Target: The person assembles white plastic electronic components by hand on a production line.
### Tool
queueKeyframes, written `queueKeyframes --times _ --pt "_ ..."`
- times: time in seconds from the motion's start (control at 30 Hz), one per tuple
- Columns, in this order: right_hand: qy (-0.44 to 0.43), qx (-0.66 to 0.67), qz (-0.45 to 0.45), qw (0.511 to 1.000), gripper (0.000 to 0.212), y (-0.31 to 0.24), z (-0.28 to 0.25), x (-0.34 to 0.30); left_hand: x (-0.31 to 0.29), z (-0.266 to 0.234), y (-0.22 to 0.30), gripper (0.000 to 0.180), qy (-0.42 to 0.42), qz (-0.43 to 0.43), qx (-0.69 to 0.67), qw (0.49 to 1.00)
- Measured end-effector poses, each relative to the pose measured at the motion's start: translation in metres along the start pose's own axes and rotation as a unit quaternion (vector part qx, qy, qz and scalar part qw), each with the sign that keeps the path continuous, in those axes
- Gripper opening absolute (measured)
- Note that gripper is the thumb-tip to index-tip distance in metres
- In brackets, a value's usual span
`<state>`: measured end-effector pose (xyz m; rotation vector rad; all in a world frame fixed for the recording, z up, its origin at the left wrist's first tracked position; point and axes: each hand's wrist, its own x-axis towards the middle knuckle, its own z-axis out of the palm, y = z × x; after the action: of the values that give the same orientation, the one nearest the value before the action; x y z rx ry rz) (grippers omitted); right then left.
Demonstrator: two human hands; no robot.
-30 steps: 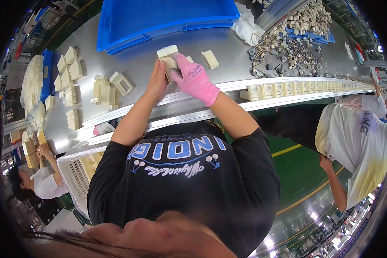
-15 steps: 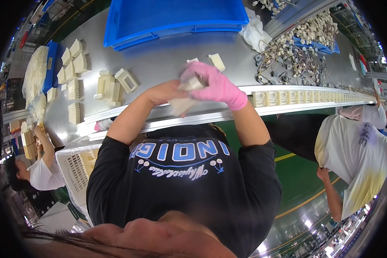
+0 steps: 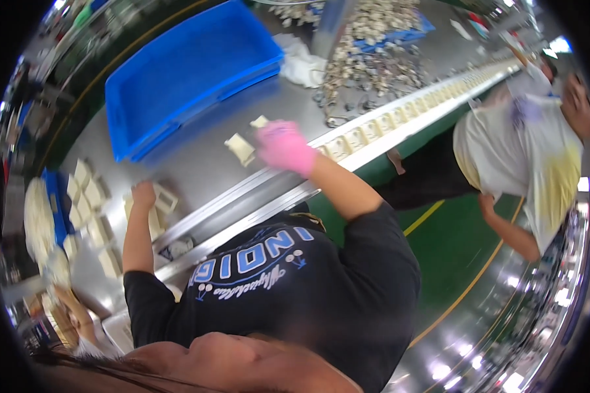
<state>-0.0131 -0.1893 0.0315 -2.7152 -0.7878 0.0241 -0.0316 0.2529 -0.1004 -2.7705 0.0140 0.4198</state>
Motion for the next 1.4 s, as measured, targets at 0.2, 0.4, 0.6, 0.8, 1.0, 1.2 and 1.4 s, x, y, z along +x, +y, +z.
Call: queueKeyframes --times 0.2,0.4,0.6,0.8,1.0,1.2,1.4 --pt "-0.154 -0.005 0.092 0.984 0.039 -0.012 0.063 0.071 0.012 -0.057 0.039 0.024 0.002 0.079 -0.343 0.936" --pt "-0.236 -0.031 0.054 0.970 0.057 -0.006 0.131 0.095 -0.001 -0.103 0.075 0.018 0.189 0.141 -0.490 0.839" --pt "-0.156 -0.028 0.089 0.983 0.058 -0.018 0.099 0.078 -0.029 -0.160 0.126 0.035 0.103 0.031 -0.817 0.566" --pt "-0.114 0.308 0.081 0.941 0.052 -0.022 0.018 0.047 -0.024 -0.144 0.143 0.021 0.033 -0.058 -0.844 0.532" --pt "-0.097 0.480 0.080 0.868 0.026 -0.034 0.008 0.022 -0.036 -0.137 0.175 0.023 0.005 0.004 -0.822 0.570" --pt "0.090 0.308 -0.010 0.947 0.025 -0.059 0.025 0.023 -0.052 -0.142 0.200 0.032 0.117 0.050 -0.818 0.562" --pt "0.159 0.340 -0.030 0.926 0.033 -0.069 0.034 0.022 -0.043 -0.130 0.198 0.034 0.126 0.094 -0.841 0.518"
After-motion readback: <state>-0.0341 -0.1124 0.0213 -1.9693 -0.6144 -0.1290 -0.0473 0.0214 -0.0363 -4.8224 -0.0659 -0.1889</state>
